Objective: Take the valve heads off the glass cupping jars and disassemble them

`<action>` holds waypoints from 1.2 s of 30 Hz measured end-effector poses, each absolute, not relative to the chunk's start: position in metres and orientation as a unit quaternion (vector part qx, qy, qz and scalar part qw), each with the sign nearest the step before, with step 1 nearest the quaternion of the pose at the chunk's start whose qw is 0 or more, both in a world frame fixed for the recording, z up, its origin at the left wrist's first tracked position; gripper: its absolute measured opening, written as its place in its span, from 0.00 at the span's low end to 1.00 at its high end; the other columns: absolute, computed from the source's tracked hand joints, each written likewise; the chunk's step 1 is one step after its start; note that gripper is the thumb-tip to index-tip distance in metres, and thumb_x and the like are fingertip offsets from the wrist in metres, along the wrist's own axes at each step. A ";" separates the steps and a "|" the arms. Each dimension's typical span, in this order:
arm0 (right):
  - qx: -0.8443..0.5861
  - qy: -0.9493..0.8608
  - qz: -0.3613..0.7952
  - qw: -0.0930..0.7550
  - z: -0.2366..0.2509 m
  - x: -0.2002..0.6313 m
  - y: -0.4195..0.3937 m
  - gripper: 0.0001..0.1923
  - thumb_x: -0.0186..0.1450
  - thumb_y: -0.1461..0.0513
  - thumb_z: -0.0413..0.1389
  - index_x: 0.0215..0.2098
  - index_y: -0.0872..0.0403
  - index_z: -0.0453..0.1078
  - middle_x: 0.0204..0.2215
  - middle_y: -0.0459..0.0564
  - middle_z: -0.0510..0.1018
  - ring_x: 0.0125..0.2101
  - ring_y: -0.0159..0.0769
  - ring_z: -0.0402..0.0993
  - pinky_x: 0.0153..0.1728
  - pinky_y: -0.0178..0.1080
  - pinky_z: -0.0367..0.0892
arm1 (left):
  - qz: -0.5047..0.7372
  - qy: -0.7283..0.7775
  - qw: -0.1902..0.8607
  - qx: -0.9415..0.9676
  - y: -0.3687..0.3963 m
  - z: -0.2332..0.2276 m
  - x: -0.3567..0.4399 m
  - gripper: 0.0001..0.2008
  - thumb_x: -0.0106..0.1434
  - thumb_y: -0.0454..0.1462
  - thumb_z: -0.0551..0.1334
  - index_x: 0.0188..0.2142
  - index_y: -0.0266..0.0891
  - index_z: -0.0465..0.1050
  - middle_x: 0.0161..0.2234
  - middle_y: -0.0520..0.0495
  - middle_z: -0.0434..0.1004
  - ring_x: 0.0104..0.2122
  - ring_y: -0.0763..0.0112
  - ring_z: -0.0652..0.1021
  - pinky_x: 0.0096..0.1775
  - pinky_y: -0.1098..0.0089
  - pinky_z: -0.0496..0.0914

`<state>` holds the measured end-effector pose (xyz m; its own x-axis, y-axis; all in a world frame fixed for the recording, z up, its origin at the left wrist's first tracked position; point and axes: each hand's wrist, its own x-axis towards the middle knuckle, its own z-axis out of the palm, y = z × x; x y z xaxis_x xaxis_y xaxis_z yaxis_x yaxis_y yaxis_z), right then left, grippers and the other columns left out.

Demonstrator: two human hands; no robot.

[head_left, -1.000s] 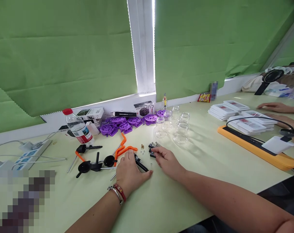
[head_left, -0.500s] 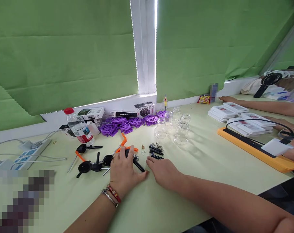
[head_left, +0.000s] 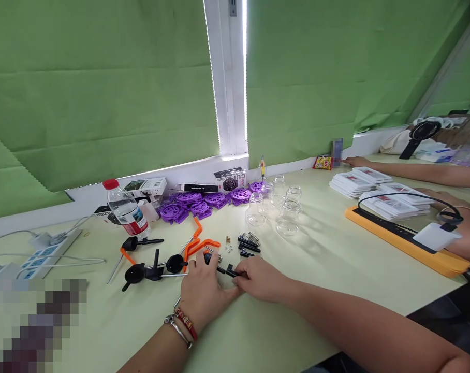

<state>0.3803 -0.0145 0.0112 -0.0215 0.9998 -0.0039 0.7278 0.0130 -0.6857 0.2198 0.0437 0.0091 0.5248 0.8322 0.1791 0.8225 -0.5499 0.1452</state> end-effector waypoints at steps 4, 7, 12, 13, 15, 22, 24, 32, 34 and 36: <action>-0.673 -0.632 0.279 0.265 0.015 0.403 -0.021 0.04 0.57 0.61 0.57 0.28 0.54 0.70 0.21 0.44 0.69 0.21 0.28 0.60 0.21 0.32 0.51 | 0.078 0.474 -0.007 0.877 0.049 0.014 0.217 0.34 0.58 0.57 0.53 0.58 0.42 0.62 0.54 0.33 0.63 0.51 0.45 0.66 0.41 0.54 0.68; -0.676 -0.612 0.300 0.279 0.012 0.414 -0.023 0.07 0.58 0.60 0.56 0.35 0.53 0.70 0.26 0.45 0.72 0.23 0.30 0.63 0.22 0.32 0.55 | 0.086 0.467 -0.051 0.879 0.052 0.018 0.216 0.25 0.62 0.48 0.53 0.56 0.44 0.65 0.58 0.34 0.60 0.56 0.43 0.63 0.44 0.50 0.67; -0.652 -0.608 0.321 0.318 0.011 0.418 -0.022 0.08 0.62 0.59 0.52 0.35 0.53 0.71 0.24 0.45 0.71 0.22 0.30 0.63 0.22 0.33 0.56 | 0.226 0.406 0.040 0.884 0.046 0.030 0.218 0.16 0.64 0.40 0.52 0.49 0.45 0.71 0.58 0.41 0.64 0.59 0.50 0.60 0.54 0.49 0.59; -0.646 -0.607 0.323 0.331 0.013 0.417 -0.022 0.08 0.62 0.59 0.52 0.35 0.53 0.71 0.24 0.45 0.72 0.22 0.30 0.64 0.22 0.33 0.57 | 0.262 0.389 0.115 0.876 0.044 0.033 0.221 0.16 0.65 0.41 0.51 0.49 0.44 0.70 0.56 0.42 0.66 0.57 0.53 0.62 0.55 0.51 0.59; -0.630 -0.611 0.311 0.366 0.018 0.414 -0.022 0.08 0.62 0.60 0.52 0.35 0.53 0.72 0.26 0.46 0.73 0.25 0.31 0.67 0.25 0.34 0.60 | 0.314 0.374 0.325 0.810 0.039 0.035 0.229 0.17 0.66 0.44 0.49 0.48 0.42 0.68 0.51 0.42 0.70 0.52 0.59 0.69 0.52 0.57 0.64; -0.546 -0.703 0.226 0.395 0.032 0.402 -0.026 0.14 0.59 0.67 0.54 0.41 0.49 0.76 0.31 0.47 0.73 0.30 0.31 0.69 0.32 0.35 0.65 | 0.223 0.342 0.841 0.354 0.031 0.020 0.257 0.21 0.67 0.49 0.45 0.33 0.36 0.65 0.23 0.48 0.69 0.21 0.73 0.71 0.21 0.74 0.61; -0.543 -0.707 0.221 0.395 0.032 0.402 -0.027 0.15 0.58 0.67 0.55 0.42 0.48 0.76 0.30 0.47 0.72 0.29 0.31 0.69 0.32 0.34 0.65 | 0.228 0.333 0.860 0.313 0.031 0.015 0.258 0.20 0.67 0.48 0.46 0.32 0.35 0.65 0.21 0.50 0.67 0.19 0.75 0.69 0.19 0.75 0.58; -0.560 -0.588 0.344 0.471 0.021 0.406 -0.019 0.08 0.59 0.63 0.56 0.37 0.53 0.74 0.31 0.47 0.75 0.30 0.31 0.71 0.31 0.34 0.66 | 0.244 0.353 0.863 0.266 0.036 0.013 0.257 0.14 0.68 0.40 0.49 0.34 0.32 0.67 0.26 0.44 0.74 0.25 0.70 0.76 0.27 0.72 0.69; -0.592 -0.557 0.349 0.466 0.019 0.409 -0.017 0.08 0.59 0.59 0.56 0.35 0.54 0.73 0.26 0.46 0.75 0.25 0.30 0.68 0.27 0.33 0.64 | 0.250 0.361 0.858 0.266 0.036 0.014 0.257 0.12 0.67 0.36 0.50 0.34 0.31 0.67 0.27 0.41 0.75 0.27 0.68 0.78 0.30 0.71 0.71; -0.613 -0.542 0.341 0.463 0.017 0.411 -0.015 0.09 0.58 0.58 0.56 0.33 0.55 0.73 0.25 0.45 0.74 0.23 0.29 0.65 0.25 0.33 0.62 | 0.263 0.369 0.849 0.271 0.036 0.015 0.257 0.08 0.66 0.32 0.51 0.34 0.31 0.67 0.28 0.39 0.76 0.29 0.67 0.79 0.32 0.70 0.72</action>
